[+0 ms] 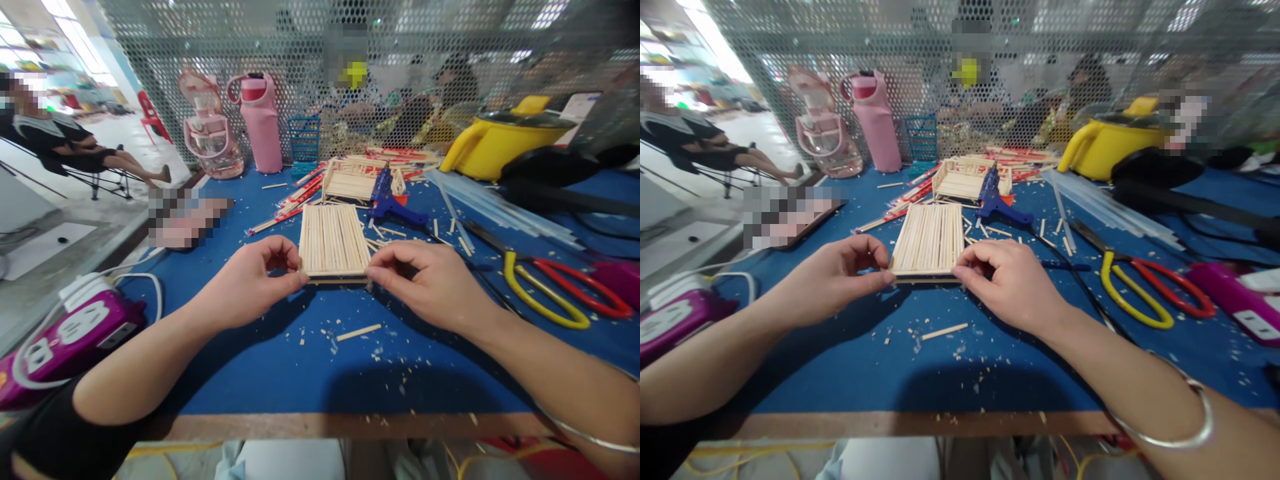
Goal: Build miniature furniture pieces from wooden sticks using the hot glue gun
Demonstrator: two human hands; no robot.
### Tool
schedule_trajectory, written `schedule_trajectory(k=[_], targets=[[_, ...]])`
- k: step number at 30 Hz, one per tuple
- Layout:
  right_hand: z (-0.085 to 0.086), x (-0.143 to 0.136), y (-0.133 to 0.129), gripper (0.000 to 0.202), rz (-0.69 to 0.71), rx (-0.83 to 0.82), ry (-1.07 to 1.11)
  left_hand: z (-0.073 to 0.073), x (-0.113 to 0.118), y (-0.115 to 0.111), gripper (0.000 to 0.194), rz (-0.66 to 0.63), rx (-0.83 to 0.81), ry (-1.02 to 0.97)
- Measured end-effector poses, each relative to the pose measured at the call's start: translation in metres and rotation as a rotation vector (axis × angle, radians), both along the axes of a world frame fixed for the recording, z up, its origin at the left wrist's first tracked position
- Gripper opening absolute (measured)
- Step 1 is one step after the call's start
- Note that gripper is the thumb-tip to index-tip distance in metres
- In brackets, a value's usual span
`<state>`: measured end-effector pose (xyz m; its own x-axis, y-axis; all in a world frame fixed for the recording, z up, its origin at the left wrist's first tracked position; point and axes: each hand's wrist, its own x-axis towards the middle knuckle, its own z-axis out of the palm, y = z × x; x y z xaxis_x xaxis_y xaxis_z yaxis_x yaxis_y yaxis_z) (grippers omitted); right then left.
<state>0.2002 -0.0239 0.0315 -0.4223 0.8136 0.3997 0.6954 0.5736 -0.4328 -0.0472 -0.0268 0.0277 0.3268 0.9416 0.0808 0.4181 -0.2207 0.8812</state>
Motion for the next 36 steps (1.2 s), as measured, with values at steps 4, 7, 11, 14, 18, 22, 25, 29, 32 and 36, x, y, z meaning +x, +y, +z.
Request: schedule_trajectory(k=[4,7,11,14,18,22,25,29,32,36], targets=[[0.0,0.0,0.0,0.011,-0.017,-0.004,0.008,0.0,0.001,0.0,0.017,0.039,-0.061,-0.016],[0.0,0.0,0.0,0.014,-0.022,-0.025,0.007,0.0,0.002,0.0,0.017,0.054,-0.099,-0.022],[0.0,-0.001,0.0,0.013,-0.028,-0.058,0.025,0.001,0.003,0.0,0.016,0.056,-0.111,-0.022],[0.0,-0.002,0.0,0.013,-0.036,-0.102,0.056,0.001,0.004,-0.001,0.015,0.056,-0.126,-0.021],[-0.002,-0.003,0.0,0.014,-0.037,-0.187,0.108,0.004,0.003,-0.001,0.014,0.075,-0.117,-0.024],[-0.004,-0.003,0.001,0.016,-0.05,-0.218,0.199,0.007,0.0,0.0,0.016,0.096,-0.135,-0.131],[-0.006,-0.001,0.002,0.016,-0.087,-0.201,0.324,0.006,-0.001,0.003,0.017,0.166,-0.166,-0.244],[-0.01,0.003,0.005,0.017,-0.079,-0.255,0.379,0.001,0.003,0.005,0.026,0.272,-0.264,-0.304],[-0.014,0.004,0.006,0.042,-0.016,-0.325,0.31,-0.001,0.006,0.006,0.034,0.252,-0.346,-0.36],[-0.011,0.001,0.004,0.046,0.021,-0.435,0.359,0.004,0.007,0.002,0.037,0.185,-0.355,-0.54]])
